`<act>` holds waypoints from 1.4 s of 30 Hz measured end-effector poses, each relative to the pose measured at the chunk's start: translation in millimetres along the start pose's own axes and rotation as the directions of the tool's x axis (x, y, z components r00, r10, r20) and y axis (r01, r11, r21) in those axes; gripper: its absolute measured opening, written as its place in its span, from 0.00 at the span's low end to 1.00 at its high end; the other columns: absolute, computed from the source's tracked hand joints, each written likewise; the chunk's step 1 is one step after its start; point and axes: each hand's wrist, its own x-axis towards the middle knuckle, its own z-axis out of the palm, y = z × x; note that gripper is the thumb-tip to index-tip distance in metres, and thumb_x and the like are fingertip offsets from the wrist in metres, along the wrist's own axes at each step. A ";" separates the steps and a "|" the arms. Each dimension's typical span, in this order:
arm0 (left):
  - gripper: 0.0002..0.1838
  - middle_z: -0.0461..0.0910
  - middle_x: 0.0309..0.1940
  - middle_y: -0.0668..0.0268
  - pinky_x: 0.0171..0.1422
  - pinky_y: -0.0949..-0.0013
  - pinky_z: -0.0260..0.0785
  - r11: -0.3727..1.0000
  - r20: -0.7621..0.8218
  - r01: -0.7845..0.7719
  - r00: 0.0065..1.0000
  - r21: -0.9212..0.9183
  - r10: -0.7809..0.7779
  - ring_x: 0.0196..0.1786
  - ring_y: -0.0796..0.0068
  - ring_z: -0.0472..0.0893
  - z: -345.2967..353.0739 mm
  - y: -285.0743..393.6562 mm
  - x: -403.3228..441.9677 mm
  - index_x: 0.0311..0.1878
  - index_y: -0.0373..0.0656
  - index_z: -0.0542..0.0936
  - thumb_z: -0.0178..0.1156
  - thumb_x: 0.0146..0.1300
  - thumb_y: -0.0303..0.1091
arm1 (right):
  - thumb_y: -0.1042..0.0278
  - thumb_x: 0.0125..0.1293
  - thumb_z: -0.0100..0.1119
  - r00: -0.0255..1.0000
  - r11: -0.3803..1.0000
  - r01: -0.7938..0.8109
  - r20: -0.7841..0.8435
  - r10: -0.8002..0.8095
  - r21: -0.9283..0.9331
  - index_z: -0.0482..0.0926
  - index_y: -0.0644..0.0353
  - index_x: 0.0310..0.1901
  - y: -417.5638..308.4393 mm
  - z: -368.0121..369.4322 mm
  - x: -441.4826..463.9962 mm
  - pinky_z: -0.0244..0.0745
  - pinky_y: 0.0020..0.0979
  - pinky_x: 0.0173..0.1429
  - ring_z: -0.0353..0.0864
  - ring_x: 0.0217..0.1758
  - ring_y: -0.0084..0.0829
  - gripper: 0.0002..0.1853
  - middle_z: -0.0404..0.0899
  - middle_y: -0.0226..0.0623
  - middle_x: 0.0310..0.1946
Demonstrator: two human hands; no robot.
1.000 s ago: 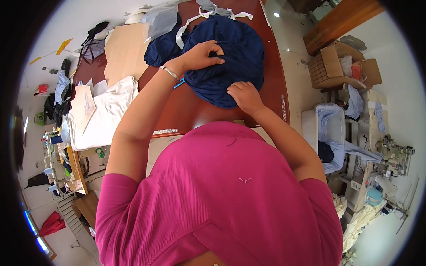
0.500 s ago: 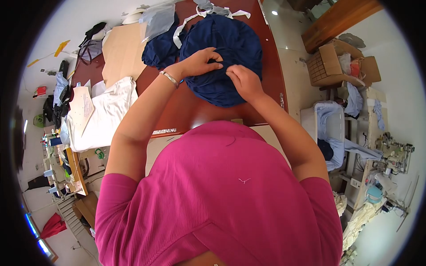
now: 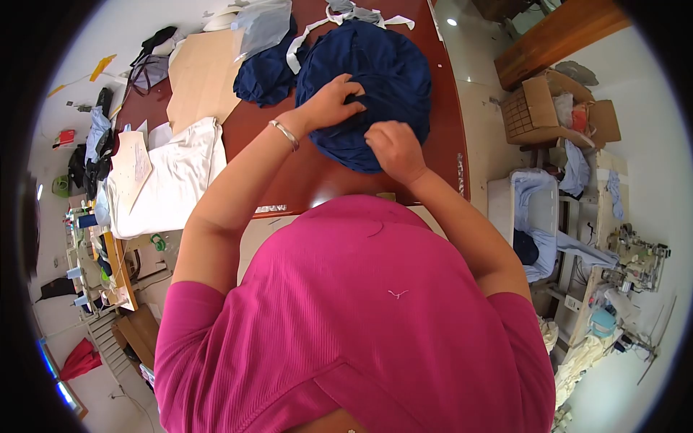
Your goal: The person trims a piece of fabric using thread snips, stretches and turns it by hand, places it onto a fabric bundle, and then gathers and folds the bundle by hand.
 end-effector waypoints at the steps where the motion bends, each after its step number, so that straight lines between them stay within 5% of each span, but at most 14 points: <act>1: 0.15 0.73 0.49 0.45 0.58 0.59 0.70 1.000 -0.004 -0.008 1.000 -0.006 0.008 0.53 0.46 0.76 -1.5 -3.2 1.7 0.45 0.39 0.80 0.68 0.59 0.36 | 0.72 0.60 0.64 0.997 0.999 0.016 0.077 -0.019 0.043 0.80 0.58 0.40 -1.1 5.9 -8.1 0.73 0.39 0.49 0.80 0.46 0.39 0.07 0.80 0.36 0.41; 7: 0.14 0.75 0.47 0.50 0.61 0.59 0.68 0.996 0.134 0.072 0.989 -0.051 -0.065 0.59 0.49 0.74 -9.8 3.5 9.1 0.44 0.39 0.80 0.67 0.63 0.40 | 0.70 0.60 0.66 0.966 0.967 -0.230 0.150 0.212 0.109 0.82 0.60 0.41 5.4 31.3 -16.4 0.75 0.40 0.53 0.82 0.47 0.44 0.08 0.83 0.39 0.42; 14: 0.15 0.74 0.40 0.51 0.58 0.59 0.67 0.996 0.094 0.024 0.995 -0.085 -0.016 0.59 0.53 0.73 -1.5 -7.4 3.1 0.43 0.39 0.80 0.67 0.64 0.42 | 0.71 0.63 0.64 0.878 0.810 -0.462 0.311 0.363 0.360 0.83 0.63 0.41 13.9 18.6 -11.3 0.77 0.37 0.51 0.83 0.46 0.45 0.07 0.84 0.44 0.40; 28: 0.14 0.74 0.32 0.55 0.66 0.57 0.65 0.997 0.134 0.014 0.991 -0.073 -0.004 0.60 0.51 0.72 -0.5 -7.7 4.1 0.39 0.40 0.79 0.67 0.64 0.41 | 0.70 0.66 0.60 0.912 0.896 -0.366 0.287 0.292 0.252 0.84 0.63 0.41 20.1 21.9 -15.3 0.78 0.38 0.51 0.84 0.45 0.44 0.07 0.84 0.43 0.42; 34: 0.14 0.77 0.37 0.51 0.68 0.56 0.64 0.995 0.127 0.027 0.992 -0.097 -0.015 0.67 0.46 0.70 -0.7 -7.0 1.5 0.40 0.39 0.79 0.67 0.65 0.41 | 0.70 0.68 0.58 0.880 0.828 -0.465 0.267 0.393 0.312 0.84 0.63 0.42 15.5 20.2 -13.2 0.77 0.36 0.49 0.84 0.44 0.44 0.08 0.85 0.43 0.40; 42: 0.21 0.69 0.61 0.35 0.70 0.56 0.64 0.995 0.222 0.093 0.972 -0.047 -0.081 0.73 0.40 0.64 -4.1 -0.1 -6.9 0.53 0.39 0.80 0.68 0.63 0.43 | 0.69 0.70 0.57 0.877 0.842 -0.471 0.037 0.478 0.263 0.82 0.61 0.42 -1.5 7.1 2.5 0.77 0.38 0.46 0.83 0.42 0.45 0.07 0.83 0.43 0.38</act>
